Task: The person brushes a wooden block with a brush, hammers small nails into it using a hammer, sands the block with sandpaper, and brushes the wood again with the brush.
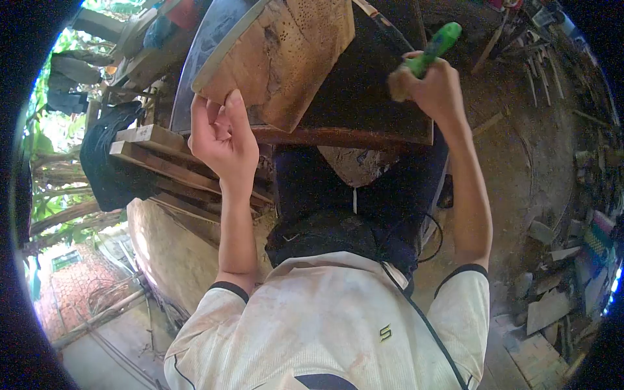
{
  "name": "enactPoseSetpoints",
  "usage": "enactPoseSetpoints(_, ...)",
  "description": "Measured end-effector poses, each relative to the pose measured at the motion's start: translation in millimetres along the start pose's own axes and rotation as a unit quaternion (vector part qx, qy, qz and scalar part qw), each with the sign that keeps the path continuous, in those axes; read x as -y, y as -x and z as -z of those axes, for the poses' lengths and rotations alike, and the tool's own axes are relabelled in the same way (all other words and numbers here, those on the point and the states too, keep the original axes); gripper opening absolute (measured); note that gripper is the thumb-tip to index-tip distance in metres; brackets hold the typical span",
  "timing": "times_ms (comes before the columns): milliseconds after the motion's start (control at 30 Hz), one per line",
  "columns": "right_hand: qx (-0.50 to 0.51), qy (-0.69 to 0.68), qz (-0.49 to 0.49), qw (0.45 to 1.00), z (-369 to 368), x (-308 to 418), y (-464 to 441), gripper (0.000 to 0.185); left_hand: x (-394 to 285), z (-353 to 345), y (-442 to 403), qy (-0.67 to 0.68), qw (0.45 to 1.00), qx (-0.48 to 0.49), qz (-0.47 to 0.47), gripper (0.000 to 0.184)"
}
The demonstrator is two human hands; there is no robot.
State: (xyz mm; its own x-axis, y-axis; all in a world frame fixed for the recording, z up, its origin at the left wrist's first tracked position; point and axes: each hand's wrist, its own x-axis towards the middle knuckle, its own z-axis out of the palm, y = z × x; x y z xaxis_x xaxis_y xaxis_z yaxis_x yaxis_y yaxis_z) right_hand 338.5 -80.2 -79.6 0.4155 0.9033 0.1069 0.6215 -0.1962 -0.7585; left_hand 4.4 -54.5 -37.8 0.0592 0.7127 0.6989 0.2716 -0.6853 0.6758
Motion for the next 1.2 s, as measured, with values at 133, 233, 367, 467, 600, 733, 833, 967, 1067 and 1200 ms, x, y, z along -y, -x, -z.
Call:
enactPoseSetpoints(133,-0.024,0.031,-0.021,0.999,26,-9,13,0.037,4,-1,-4,0.001,1.0,-0.009,-0.012,0.038)
enactPoseSetpoints(233,-0.037,0.023,-0.015,0.999,30,-2,19,0.036,7,2,-3,0.007,1.0,-0.005,-0.009,0.037)
enactPoseSetpoints(367,-0.023,-0.019,0.006,1.0,14,12,23,0.035,6,0,-3,0.014,1.0,-0.01,-0.005,0.037)
enactPoseSetpoints(467,-0.032,-0.002,0.02,0.999,6,-3,22,0.035,8,1,-6,0.022,1.0,-0.009,-0.004,0.036)
enactPoseSetpoints(600,-0.071,0.04,0.019,0.997,23,-18,22,0.036,14,2,-7,0.033,0.999,-0.022,0.0,0.035)
enactPoseSetpoints(733,-0.083,0.006,0.022,0.996,20,-5,31,0.033,19,3,-10,0.038,0.999,-0.03,0.014,0.035)
enactPoseSetpoints(833,-0.05,-0.007,0.048,0.998,6,-5,40,0.032,19,5,-10,0.04,0.998,-0.032,0.029,0.035)
enactPoseSetpoints(967,-0.057,0.04,0.046,0.997,13,-2,37,0.032,23,7,-13,0.054,0.998,-0.037,0.018,0.034)
enactPoseSetpoints(1067,-0.047,0.012,0.041,0.998,14,8,43,0.031,23,4,-15,0.056,0.997,-0.049,0.009,0.033)
enactPoseSetpoints(1200,-0.027,0.022,0.074,0.997,8,-1,48,0.033,19,6,-11,0.05,0.998,-0.029,0.035,0.037)
